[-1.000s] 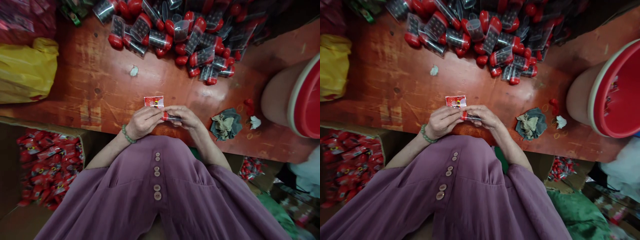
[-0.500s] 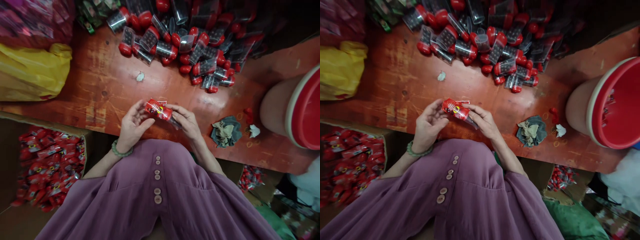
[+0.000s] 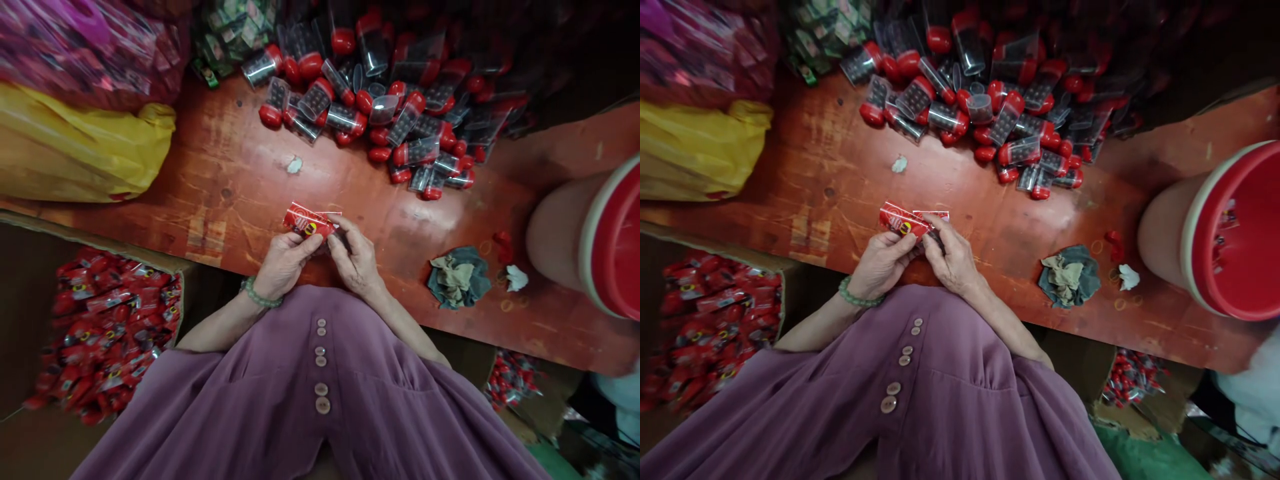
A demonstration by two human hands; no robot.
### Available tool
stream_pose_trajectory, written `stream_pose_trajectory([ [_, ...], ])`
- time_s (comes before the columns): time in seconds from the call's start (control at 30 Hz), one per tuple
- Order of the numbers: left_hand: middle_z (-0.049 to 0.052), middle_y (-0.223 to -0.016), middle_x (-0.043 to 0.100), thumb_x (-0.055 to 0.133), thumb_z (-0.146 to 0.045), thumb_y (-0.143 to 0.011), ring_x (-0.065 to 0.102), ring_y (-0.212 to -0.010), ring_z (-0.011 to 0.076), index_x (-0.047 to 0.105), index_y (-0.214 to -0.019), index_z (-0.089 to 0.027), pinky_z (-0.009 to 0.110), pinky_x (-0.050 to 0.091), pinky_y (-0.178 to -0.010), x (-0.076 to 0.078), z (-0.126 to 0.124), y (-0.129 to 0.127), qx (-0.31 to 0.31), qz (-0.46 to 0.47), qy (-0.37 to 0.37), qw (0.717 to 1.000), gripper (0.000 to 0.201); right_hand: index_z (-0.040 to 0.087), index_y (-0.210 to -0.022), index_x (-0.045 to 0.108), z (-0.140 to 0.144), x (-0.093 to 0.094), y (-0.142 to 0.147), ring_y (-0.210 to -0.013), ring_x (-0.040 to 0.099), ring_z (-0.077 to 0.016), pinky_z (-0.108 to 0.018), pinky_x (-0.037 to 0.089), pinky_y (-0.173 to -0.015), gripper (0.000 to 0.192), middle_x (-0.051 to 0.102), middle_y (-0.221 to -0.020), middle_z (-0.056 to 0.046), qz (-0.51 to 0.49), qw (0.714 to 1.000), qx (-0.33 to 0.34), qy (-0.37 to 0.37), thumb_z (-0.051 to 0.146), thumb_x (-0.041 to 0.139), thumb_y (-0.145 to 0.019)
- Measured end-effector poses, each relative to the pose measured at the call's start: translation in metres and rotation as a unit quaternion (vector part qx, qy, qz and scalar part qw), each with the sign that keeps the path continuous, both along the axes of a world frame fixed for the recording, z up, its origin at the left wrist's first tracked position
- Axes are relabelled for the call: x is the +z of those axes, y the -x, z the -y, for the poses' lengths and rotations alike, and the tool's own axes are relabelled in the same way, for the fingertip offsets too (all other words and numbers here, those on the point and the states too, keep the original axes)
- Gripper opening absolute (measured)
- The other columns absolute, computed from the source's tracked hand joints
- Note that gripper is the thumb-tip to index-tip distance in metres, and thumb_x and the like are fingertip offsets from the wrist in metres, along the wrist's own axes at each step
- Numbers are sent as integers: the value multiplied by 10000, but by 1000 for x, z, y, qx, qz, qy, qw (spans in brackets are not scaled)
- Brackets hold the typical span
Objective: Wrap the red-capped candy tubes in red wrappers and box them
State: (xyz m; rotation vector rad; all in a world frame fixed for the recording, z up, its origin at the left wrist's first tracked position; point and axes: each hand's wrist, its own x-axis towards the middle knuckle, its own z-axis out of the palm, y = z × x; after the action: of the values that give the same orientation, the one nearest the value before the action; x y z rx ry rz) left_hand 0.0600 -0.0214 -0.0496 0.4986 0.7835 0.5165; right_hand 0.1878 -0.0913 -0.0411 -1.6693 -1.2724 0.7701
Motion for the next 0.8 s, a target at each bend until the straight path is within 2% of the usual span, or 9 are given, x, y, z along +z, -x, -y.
stream_pose_trajectory([
  [0.13, 15, -768, 761, 899, -423, -626, 704, -734, 129, 768, -778, -178, 297, 568, -818, 0, -5, -3, 18, -3, -2, 1000, 317, 229, -1334, 534, -6, 0, 2, -1057, 663, -222, -416, 541, -966, 372, 677, -1226, -111, -6, 1000, -21, 10, 336, 463, -984],
  [0.23, 28, -792, 770, 895, -398, -639, 703, -751, 135, 775, -793, -175, 295, 559, -820, 0, -14, -1, 23, -13, -7, 1000, 296, 251, -1355, 512, -8, 2, -3, -971, 671, -203, -392, 573, -886, 414, 684, -1167, -77, -82, 994, 14, 69, 405, 511, -971],
  [0.33, 45, -833, 778, 886, -394, -651, 710, -791, 159, 779, -814, -165, 321, 554, -856, 0, -21, 3, 20, -17, -25, 999, 300, 263, -1368, 517, -7, 3, -7, -1048, 666, -216, -393, 587, -881, 439, 667, -1238, -75, -149, 984, 44, 91, 438, 530, -966],
  [0.43, 34, -850, 776, 888, -388, -647, 706, -793, 161, 771, -822, -173, 329, 551, -865, 1, -22, 2, 34, 2, -27, 999, 301, 255, -1364, 543, -9, 2, -6, -1132, 657, -223, -410, 571, -952, 413, 663, -1294, -81, -142, 987, 32, 62, 399, 524, -978],
  [0.5, 18, -837, 769, 896, -383, -632, 701, -784, 149, 761, -815, -180, 311, 548, -858, 1, -21, 0, 65, 11, -25, 997, 306, 244, -1341, 571, -13, 2, -4, -1151, 659, -217, -414, 547, -1003, 383, 673, -1299, -81, -107, 994, 29, 24, 358, 534, -977],
  [0.63, -3, -761, 742, 898, -370, -621, 681, -723, 128, 738, -751, -172, 265, 547, -784, 4, -21, -5, 116, -3, -33, 993, 287, 243, -1273, 621, -19, -1, -1, -1146, 674, -204, -391, 540, -1019, 326, 705, -1267, -72, -43, 997, 52, -39, 305, 586, -955],
  [0.7, 1, -748, 737, 894, -360, -618, 679, -709, 134, 738, -744, -168, 266, 548, -764, 6, -22, -6, 112, -7, -37, 993, 277, 256, -1261, 614, -19, -4, 0, -1127, 686, -198, -374, 559, -991, 329, 705, -1267, -64, -56, 996, 51, -43, 308, 627, -936],
  [0.8, 22, -773, 747, 879, -349, -630, 694, -742, 162, 755, -793, -161, 296, 551, -796, 7, -23, -6, 70, 5, -38, 997, 278, 289, -1261, 571, -16, -7, -1, -984, 725, -161, -322, 603, -876, 376, 722, -1217, -36, -116, 992, 35, -41, 304, 684, -903],
])
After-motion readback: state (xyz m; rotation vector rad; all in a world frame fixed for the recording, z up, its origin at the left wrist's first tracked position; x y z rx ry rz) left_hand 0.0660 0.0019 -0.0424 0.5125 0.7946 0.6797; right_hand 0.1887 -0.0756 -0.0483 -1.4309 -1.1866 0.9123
